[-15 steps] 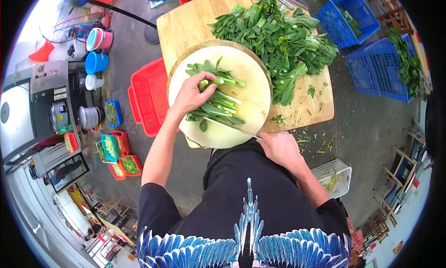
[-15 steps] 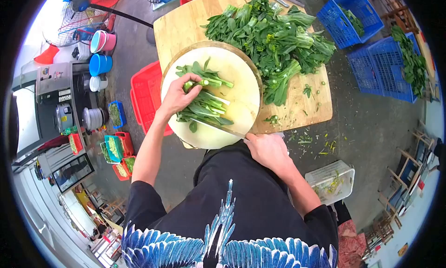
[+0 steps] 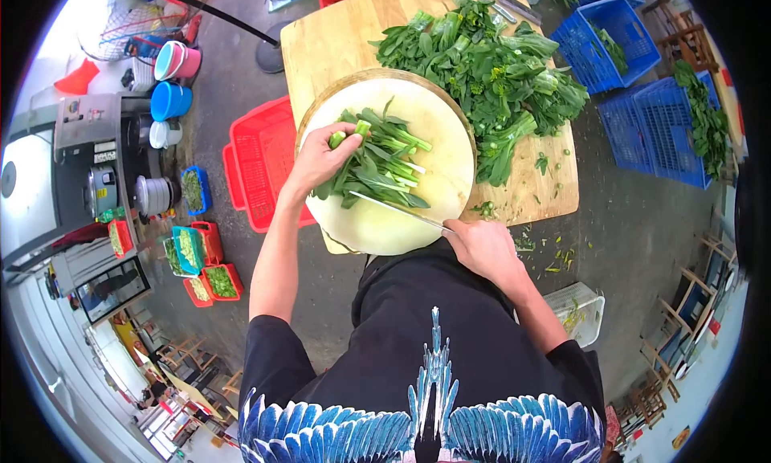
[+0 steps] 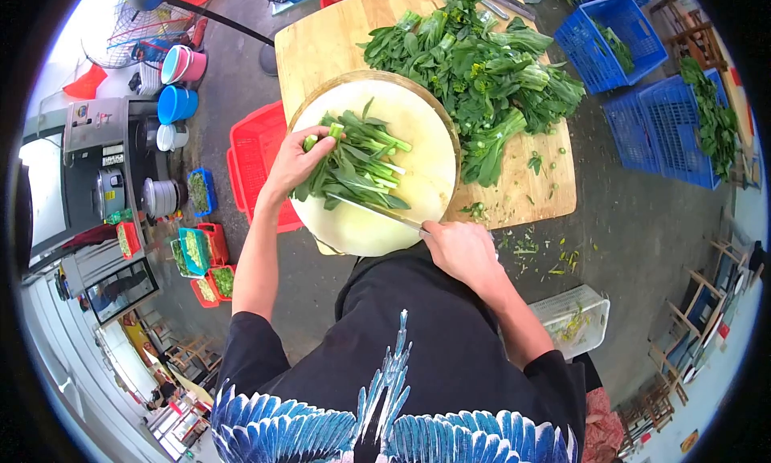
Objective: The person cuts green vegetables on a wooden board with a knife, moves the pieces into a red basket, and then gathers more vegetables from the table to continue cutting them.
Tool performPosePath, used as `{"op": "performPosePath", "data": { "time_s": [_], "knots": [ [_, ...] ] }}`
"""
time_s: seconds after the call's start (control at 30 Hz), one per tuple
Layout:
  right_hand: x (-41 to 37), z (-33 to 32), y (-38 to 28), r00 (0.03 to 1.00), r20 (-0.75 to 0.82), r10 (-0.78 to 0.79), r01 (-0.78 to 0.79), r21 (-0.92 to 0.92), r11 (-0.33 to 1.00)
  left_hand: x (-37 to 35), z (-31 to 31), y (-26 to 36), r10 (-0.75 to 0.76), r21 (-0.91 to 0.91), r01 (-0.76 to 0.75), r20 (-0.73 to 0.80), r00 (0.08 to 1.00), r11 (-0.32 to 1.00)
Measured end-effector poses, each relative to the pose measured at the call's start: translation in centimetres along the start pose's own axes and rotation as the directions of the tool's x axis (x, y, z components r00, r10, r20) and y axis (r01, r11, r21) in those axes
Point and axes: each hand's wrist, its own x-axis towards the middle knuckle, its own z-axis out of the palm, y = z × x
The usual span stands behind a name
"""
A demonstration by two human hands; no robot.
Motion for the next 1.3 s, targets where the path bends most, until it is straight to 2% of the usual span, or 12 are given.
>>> {"op": "performPosePath", "data": {
  "time_s": [0.17,0.27,0.3,0.43,0.53,0.6,0.77,0.9,1.0,1.13,1.17,1.3],
  "knots": [
    [0.1,0.4,-0.3,0.997,-0.064,0.037,-0.036,0.027,0.999,-3.0,-1.5,-0.1,-0.061,-0.264,0.034,-0.094,0.994,0.964],
    [0.0,0.7,-0.3,0.996,-0.079,0.033,-0.031,0.020,0.999,-4.9,-2.6,-1.1,-0.092,-0.087,0.080,-0.138,0.986,0.993],
    [-0.1,0.7,-0.2,0.996,-0.083,0.033,-0.030,0.035,0.999,-5.7,-2.8,-0.8,-0.081,-0.130,0.061,-0.151,0.985,0.990],
    [-0.6,-0.1,-0.1,0.994,-0.055,0.093,-0.088,0.097,0.991,-10.0,-2.8,1.4,0.281,0.223,-0.245,-0.148,0.948,0.944],
    [-0.7,0.2,0.2,0.988,-0.041,0.148,-0.143,0.104,0.984,-12.1,0.7,-0.8,0.470,0.610,-0.388,0.031,0.882,0.690],
    [-0.6,0.4,0.3,0.986,-0.045,0.162,-0.159,0.065,0.985,-12.5,3.6,-4.0,0.459,0.741,-0.362,0.082,0.885,0.566],
    [-1.0,0.3,-0.2,0.985,-0.082,0.154,-0.147,0.081,0.986,-12.7,7.8,-8.4,0.519,0.583,-0.317,-0.217,0.827,0.748],
    [-1.4,1.1,-0.1,0.984,-0.122,0.130,-0.120,0.081,0.989,-14.8,7.1,-8.7,0.374,0.479,-0.175,-0.358,0.856,0.860],
    [-1.5,1.2,-0.3,0.987,-0.108,0.121,-0.114,0.061,0.992,-15.3,8.4,-9.2,0.361,0.486,-0.177,-0.317,0.877,0.856],
    [-2.0,0.1,-1.3,0.990,-0.056,0.126,-0.122,0.066,0.990,-15.8,9.3,-8.8,0.501,0.542,-0.347,-0.163,0.850,0.765],
    [-2.2,0.2,-1.3,0.990,-0.056,0.128,-0.125,0.064,0.990,-16.3,9.2,-8.6,0.416,0.530,-0.302,-0.106,0.903,0.792],
    [-2.9,0.1,-1.5,0.988,-0.052,0.147,-0.144,0.065,0.987,-16.2,8.8,-9.3,0.450,0.555,-0.378,0.008,0.893,0.741]
  ]
}}
